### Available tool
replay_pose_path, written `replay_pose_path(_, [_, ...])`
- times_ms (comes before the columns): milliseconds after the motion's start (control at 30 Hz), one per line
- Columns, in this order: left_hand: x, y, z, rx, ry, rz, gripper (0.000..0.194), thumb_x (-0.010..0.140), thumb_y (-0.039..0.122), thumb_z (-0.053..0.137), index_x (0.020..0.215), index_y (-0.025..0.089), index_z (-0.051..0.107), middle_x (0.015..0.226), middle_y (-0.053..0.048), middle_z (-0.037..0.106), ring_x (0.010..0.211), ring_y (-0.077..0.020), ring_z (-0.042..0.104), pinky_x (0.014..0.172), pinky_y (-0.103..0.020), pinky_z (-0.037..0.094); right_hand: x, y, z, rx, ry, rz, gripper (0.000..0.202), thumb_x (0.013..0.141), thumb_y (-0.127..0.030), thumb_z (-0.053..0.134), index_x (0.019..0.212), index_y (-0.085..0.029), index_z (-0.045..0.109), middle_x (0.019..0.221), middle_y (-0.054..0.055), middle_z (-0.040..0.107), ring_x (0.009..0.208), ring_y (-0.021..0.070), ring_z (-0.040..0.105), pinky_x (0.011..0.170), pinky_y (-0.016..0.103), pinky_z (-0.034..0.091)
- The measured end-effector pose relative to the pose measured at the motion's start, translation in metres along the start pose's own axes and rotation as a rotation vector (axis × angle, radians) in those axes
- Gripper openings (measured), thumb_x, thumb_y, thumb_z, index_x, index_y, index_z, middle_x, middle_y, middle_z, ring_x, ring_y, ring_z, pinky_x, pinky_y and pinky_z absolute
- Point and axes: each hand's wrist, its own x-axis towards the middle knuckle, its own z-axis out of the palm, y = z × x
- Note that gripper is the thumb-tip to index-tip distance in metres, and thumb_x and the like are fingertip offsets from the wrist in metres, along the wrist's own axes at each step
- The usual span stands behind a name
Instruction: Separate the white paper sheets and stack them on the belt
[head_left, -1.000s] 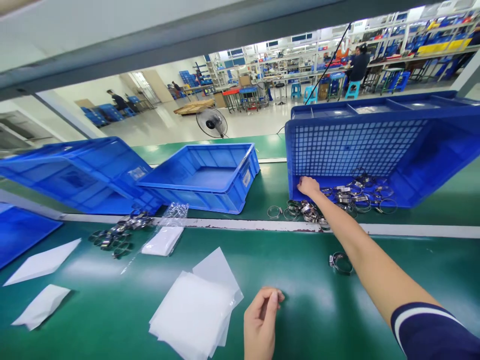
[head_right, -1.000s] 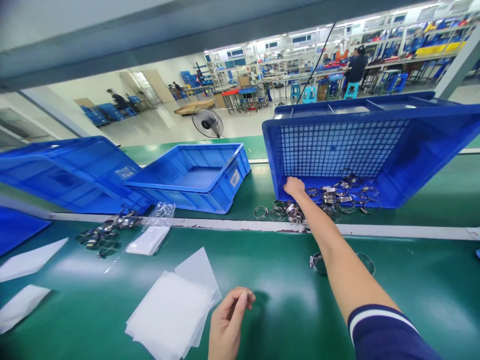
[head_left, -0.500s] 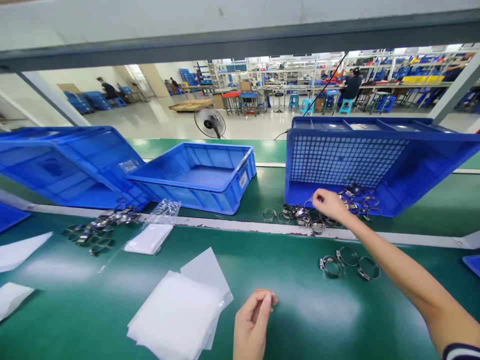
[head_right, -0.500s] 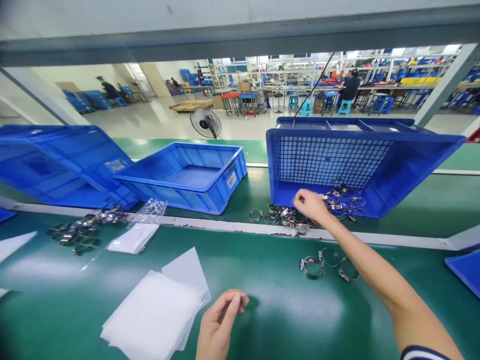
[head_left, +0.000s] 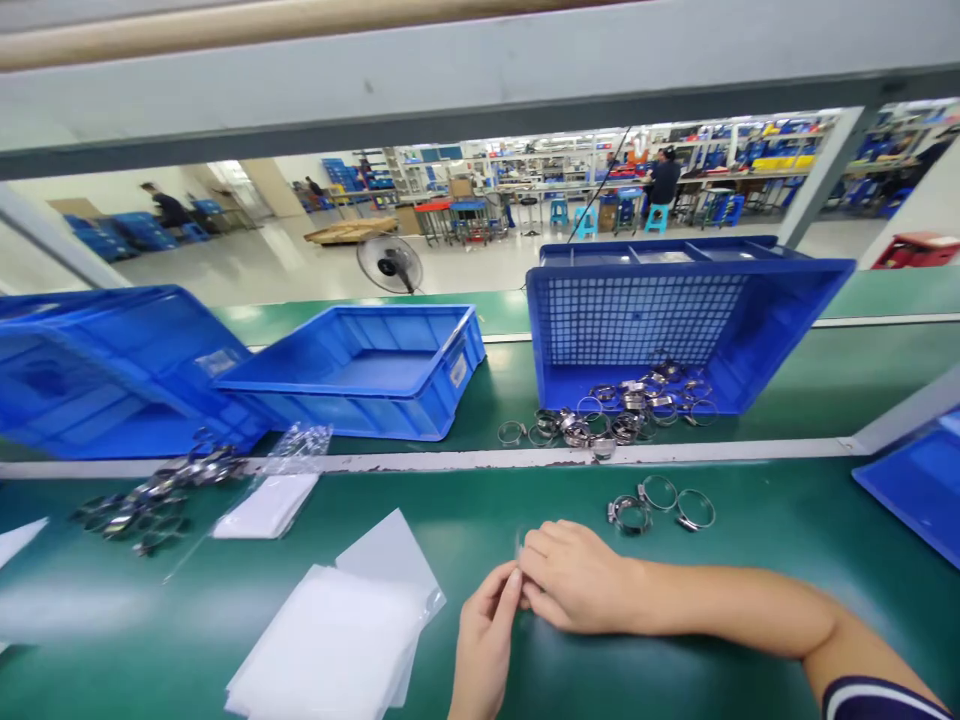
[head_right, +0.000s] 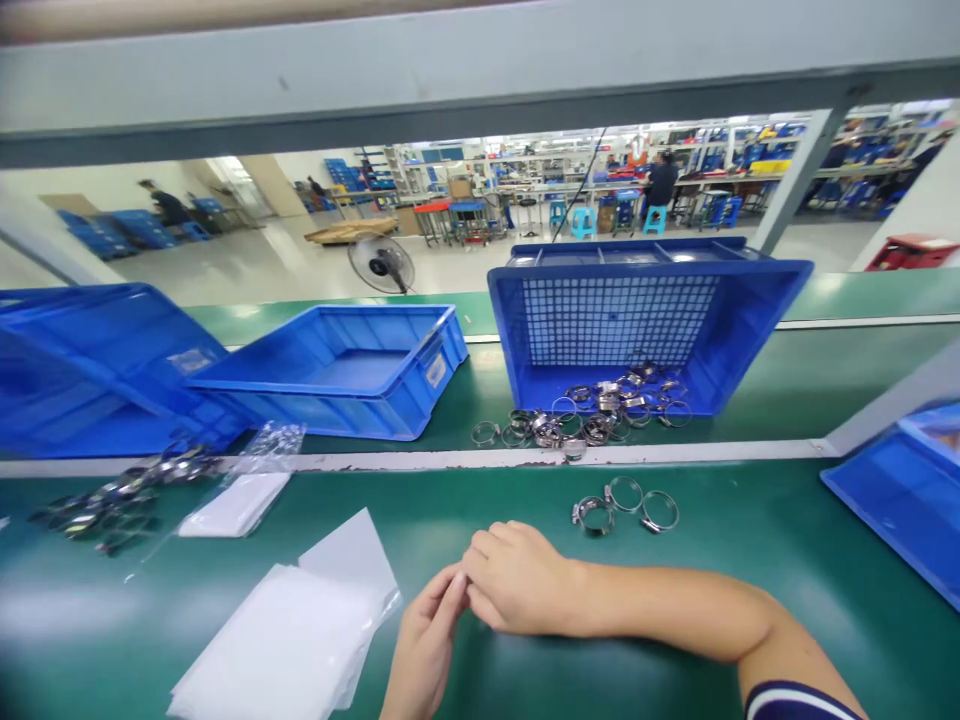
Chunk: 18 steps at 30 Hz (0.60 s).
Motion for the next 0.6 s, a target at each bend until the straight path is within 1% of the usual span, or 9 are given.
replay_pose_path(100, [0.001,-0.009,-0.007,0.024,-0.108,-0.038,0.039,0.082,0.051,0.063,0.089,0.013,0.068,0.069,-0.001,0.056,0.067,-0.0124,0.049,0.066,-0.019,0.042,-0.005,-0.001,-0.002,0.019,0.001,0.064,0.018,0.088,-0.033,0.051,0.094,-0.017,0.055,0.089,0.005,0.06,0.076,0.018,0.051,0.067,0.032,0.039])
replay_pose_path(167, [0.001,-0.012,-0.01,0.024,-0.125,-0.047,0.041,0.081,0.052,0.063,0.088,0.013,0.067,0.067,-0.001,0.054,0.068,-0.0126,0.048,0.066,-0.019,0.041,-0.01,-0.003,-0.001,0.046,0.011,0.061,0.019,0.089,-0.032,0.051,0.099,-0.017,0.053,0.094,0.005,0.059,0.079,0.0175,0.051,0.069,0.03,0.04])
replay_pose_path(233, [0.001,-0.011,-0.01,0.009,-0.158,-0.057,0.042,0.08,0.054,0.064,0.088,0.013,0.067,0.069,-0.002,0.056,0.069,-0.0134,0.048,0.066,-0.02,0.042,-0.016,-0.006,0.002,0.08,0.033,0.036,0.015,0.092,-0.029,0.047,0.1,-0.018,0.053,0.099,0.005,0.059,0.084,0.0164,0.052,0.074,0.028,0.041])
replay_pose_path(333, [-0.002,-0.004,-0.005,-0.028,-0.183,-0.073,0.045,0.077,0.056,0.065,0.086,0.012,0.069,0.073,-0.004,0.059,0.071,-0.015,0.051,0.067,-0.022,0.045,-0.023,-0.008,0.009,0.1,0.092,0.025,0.015,0.095,-0.027,0.042,0.1,-0.019,0.053,0.102,0.004,0.06,0.087,0.0155,0.053,0.077,0.028,0.04])
replay_pose_path(400, [-0.004,0.0,0.0,-0.054,-0.161,-0.087,0.05,0.072,0.061,0.068,0.084,0.012,0.07,0.071,-0.005,0.06,0.069,-0.0165,0.053,0.067,-0.024,0.048,-0.027,-0.007,0.014,0.082,0.142,0.045,0.015,0.095,-0.027,0.042,0.1,-0.018,0.054,0.099,0.004,0.061,0.085,0.0161,0.053,0.076,0.029,0.041])
replay_pose_path(467, [-0.005,0.0,0.005,-0.076,-0.124,-0.09,0.056,0.064,0.065,0.072,0.082,0.012,0.071,0.067,-0.005,0.062,0.064,-0.0169,0.055,0.063,-0.026,0.05,-0.03,-0.006,0.022,0.075,0.188,0.076,0.015,0.094,-0.027,0.043,0.098,-0.018,0.054,0.094,0.004,0.062,0.081,0.0164,0.053,0.074,0.03,0.042])
replay_pose_path(533, [-0.004,-0.001,0.01,-0.086,-0.104,-0.086,0.057,0.059,0.066,0.075,0.08,0.013,0.071,0.064,-0.004,0.062,0.055,-0.015,0.054,0.057,-0.026,0.05,-0.033,-0.003,0.032,0.096,0.236,0.11,0.013,0.093,-0.027,0.044,0.095,-0.02,0.054,0.092,0.003,0.062,0.08,0.0162,0.053,0.074,0.029,0.043])
replay_pose_path(567, [-0.002,-0.002,0.012,-0.089,-0.118,-0.099,0.056,0.058,0.066,0.076,0.078,0.014,0.071,0.063,-0.003,0.062,0.051,-0.0136,0.053,0.054,-0.026,0.049,-0.035,-0.001,0.038,0.111,0.27,0.124,0.012,0.093,-0.026,0.044,0.094,-0.021,0.054,0.091,0.003,0.063,0.081,0.016,0.054,0.074,0.029,0.044])
replay_pose_path(600, [0.0,-0.002,0.014,-0.098,-0.163,-0.133,0.054,0.058,0.065,0.076,0.077,0.015,0.07,0.064,-0.003,0.063,0.048,-0.0125,0.051,0.052,-0.026,0.049,-0.036,0.001,0.045,0.126,0.308,0.133,0.012,0.092,-0.025,0.044,0.092,-0.022,0.055,0.091,0.003,0.063,0.081,0.016,0.055,0.073,0.029,0.046])
